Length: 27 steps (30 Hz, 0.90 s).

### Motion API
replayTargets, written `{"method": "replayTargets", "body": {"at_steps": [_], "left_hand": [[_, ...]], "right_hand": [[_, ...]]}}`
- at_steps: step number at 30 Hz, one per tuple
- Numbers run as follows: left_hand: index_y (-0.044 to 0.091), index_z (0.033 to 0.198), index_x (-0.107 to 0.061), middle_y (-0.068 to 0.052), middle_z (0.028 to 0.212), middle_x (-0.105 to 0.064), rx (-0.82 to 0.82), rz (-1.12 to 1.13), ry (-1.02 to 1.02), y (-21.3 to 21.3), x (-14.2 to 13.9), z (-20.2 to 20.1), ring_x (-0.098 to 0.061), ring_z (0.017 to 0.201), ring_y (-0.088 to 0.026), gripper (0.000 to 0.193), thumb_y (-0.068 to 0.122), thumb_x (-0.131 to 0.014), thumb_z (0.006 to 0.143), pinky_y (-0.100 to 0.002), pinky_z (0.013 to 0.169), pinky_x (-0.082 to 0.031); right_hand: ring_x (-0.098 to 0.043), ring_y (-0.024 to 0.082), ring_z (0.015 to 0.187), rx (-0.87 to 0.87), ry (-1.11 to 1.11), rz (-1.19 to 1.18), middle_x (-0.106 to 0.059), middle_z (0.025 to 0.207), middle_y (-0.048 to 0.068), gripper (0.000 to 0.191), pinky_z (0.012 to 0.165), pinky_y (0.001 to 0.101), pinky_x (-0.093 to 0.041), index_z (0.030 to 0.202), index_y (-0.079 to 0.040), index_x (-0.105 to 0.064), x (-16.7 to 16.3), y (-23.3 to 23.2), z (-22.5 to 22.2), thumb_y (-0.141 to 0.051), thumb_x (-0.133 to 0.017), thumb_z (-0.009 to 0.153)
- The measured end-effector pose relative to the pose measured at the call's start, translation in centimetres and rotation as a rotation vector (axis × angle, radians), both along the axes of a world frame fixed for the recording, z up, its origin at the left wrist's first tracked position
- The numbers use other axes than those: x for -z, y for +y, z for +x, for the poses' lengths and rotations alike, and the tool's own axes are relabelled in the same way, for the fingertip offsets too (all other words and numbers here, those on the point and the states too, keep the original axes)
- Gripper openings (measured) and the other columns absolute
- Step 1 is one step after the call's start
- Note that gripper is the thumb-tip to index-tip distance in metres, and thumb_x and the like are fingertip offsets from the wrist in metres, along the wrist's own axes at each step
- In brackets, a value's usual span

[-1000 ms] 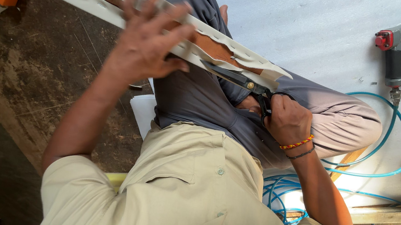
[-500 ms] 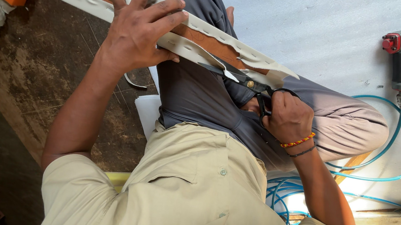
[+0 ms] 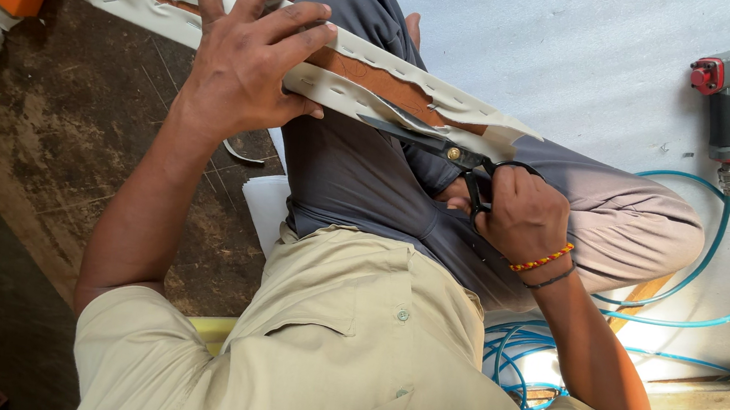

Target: The person sits on the floor and wraps a strip of white fabric around a long foam-backed strip, folding the edges over. They use a pneumatic nailer to staple the fabric in place along the strip and then trim the excess fabric with scissors.

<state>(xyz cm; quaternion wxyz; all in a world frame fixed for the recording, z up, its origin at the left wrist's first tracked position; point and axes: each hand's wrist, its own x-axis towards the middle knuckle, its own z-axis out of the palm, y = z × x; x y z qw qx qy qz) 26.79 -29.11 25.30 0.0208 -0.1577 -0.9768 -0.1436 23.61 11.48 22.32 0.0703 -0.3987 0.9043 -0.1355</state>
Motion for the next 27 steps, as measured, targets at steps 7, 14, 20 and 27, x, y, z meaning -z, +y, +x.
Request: {"method": "replayTargets", "body": {"at_steps": [7, 14, 20, 27], "left_hand": [[0.017, 0.131, -0.072, -0.001, 0.143, -0.065, 0.0, 0.0, 0.004, -0.2, 0.0, -0.2, -0.052, 0.14, -0.027, 0.082, 0.045, -0.097, 0.058, -0.059, 0.122, -0.015], [0.017, 0.129, -0.073, -0.001, 0.145, -0.066, -0.029, 0.026, -0.005, 0.3, 0.1, -0.3, -0.053, 0.136, -0.028, 0.084, 0.047, -0.1, 0.055, -0.06, 0.12, -0.016], [0.016, 0.129, -0.073, -0.001, 0.144, -0.067, -0.049, 0.023, -0.011, 0.6, -0.1, -0.2, -0.053, 0.134, -0.028, 0.085, 0.048, -0.1, 0.054, -0.06, 0.118, -0.017], [0.017, 0.132, -0.073, -0.001, 0.143, -0.067, -0.048, 0.034, 0.001, 0.4, 0.0, -0.3, -0.053, 0.133, -0.029, 0.089, 0.049, -0.1, 0.053, -0.06, 0.117, -0.018]], "right_hand": [[-0.061, 0.024, 0.065, 0.012, 0.009, 0.006, -0.057, 0.076, 0.008, 0.031, 0.056, 0.0372, -0.049, 0.086, -0.007, -0.056, 1.4, 0.7, 0.0, -0.021, -0.083, 0.08], [-0.061, 0.024, 0.066, -0.005, -0.014, 0.01, -0.057, 0.077, 0.008, 0.027, 0.055, 0.0368, -0.049, 0.086, -0.006, -0.057, 0.4, 0.2, -0.5, -0.013, -0.079, 0.072], [-0.062, 0.024, 0.068, -0.045, 0.03, -0.014, -0.058, 0.078, 0.008, 0.027, 0.057, 0.0364, -0.05, 0.086, -0.006, -0.057, -0.3, -2.0, -1.3, -0.014, -0.078, 0.071], [-0.063, 0.021, 0.065, -0.049, 0.063, 0.036, -0.058, 0.076, 0.006, 0.028, 0.055, 0.035, -0.048, 0.087, -0.007, -0.057, 0.1, -1.4, -1.8, -0.023, -0.08, 0.09]]}}
